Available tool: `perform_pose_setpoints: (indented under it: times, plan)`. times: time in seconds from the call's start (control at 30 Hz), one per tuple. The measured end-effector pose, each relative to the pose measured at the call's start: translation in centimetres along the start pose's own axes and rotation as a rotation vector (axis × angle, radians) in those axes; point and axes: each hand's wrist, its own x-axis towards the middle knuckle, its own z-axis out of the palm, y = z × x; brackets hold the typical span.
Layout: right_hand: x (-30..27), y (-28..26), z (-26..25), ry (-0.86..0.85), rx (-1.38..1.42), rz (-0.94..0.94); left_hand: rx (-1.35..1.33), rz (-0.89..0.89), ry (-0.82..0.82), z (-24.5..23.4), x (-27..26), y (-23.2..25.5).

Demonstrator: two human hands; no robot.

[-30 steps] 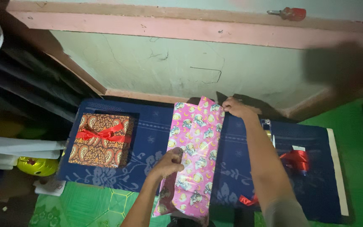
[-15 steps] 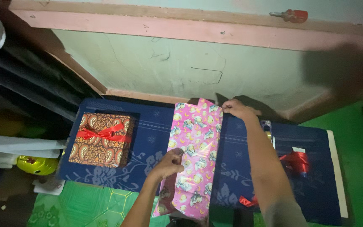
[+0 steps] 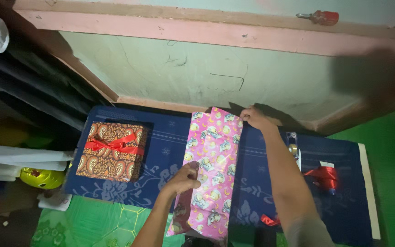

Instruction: The person wraps a rectangular box with pink patterned wrapping paper. They fold the paper over the box, smooth the edges, and secure the seams with clear tape. The person uses a tape dispenser to apply tape along the length of the package.

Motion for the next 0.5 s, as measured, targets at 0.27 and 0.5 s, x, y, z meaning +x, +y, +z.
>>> perform_pose_setpoints:
  times: [0.27, 0.5]
  plan:
    - [-5.0, -7.5, -1.4, 0.352, 0.071, 0.086, -0.064, -0.037, -0.004, -0.1, -0.1, -0.1]
    - [-12.1, -14.3, 2.4, 0.549, 0.159, -0.135, 0.039, 0.007, 0.004, -0.1, 0.3, -0.7]
